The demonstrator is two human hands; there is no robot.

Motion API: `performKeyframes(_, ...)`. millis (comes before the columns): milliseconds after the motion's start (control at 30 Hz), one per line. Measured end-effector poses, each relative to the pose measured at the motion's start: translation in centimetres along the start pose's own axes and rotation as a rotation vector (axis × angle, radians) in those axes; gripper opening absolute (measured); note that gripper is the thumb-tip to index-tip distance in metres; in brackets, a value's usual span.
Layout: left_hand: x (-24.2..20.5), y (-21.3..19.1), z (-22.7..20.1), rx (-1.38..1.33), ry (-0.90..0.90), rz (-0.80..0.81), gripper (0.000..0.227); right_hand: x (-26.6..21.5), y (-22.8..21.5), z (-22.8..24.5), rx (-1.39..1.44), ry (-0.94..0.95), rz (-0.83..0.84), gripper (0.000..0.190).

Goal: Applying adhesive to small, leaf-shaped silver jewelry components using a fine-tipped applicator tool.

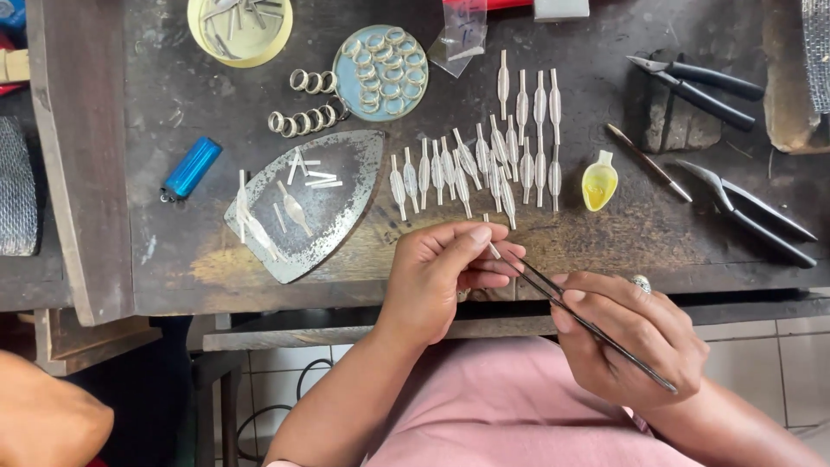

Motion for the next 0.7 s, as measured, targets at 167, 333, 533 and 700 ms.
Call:
performKeyframes(167,-0.06,-0.03,-0.03,0.052,-0.005,0.006,0.026,-0.07,0.03,0.03,-0.03,-0.008,0.017,0.01)
performKeyframes(333,-0.35,0.2,-0.18,0.12,0.012,-0.012,0.022,0.54,0.27,0.43,-0.082,-0.049,0.088,0.009)
performKeyframes(533,-0.47,0.19,-0.03,0.164,0.033,-0.027,0.023,0.38,0.48,0.65,-0.1,-0.055,0.1,0.007)
performKeyframes(700,-0.31,0.01,0.12,0.195,0.01,-0.03,0.023,0.22,0.79,0.87,-0.1,-0.004,0.098,0.008)
Point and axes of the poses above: each hand's wrist, its own x-axis towards the middle knuckle, its own y-axis out of the palm, z = x × y, the point moved 1 cm from there along x, towards the middle knuckle, and after that the axes turned 3 degrees about -y, right-handed, at the moved point
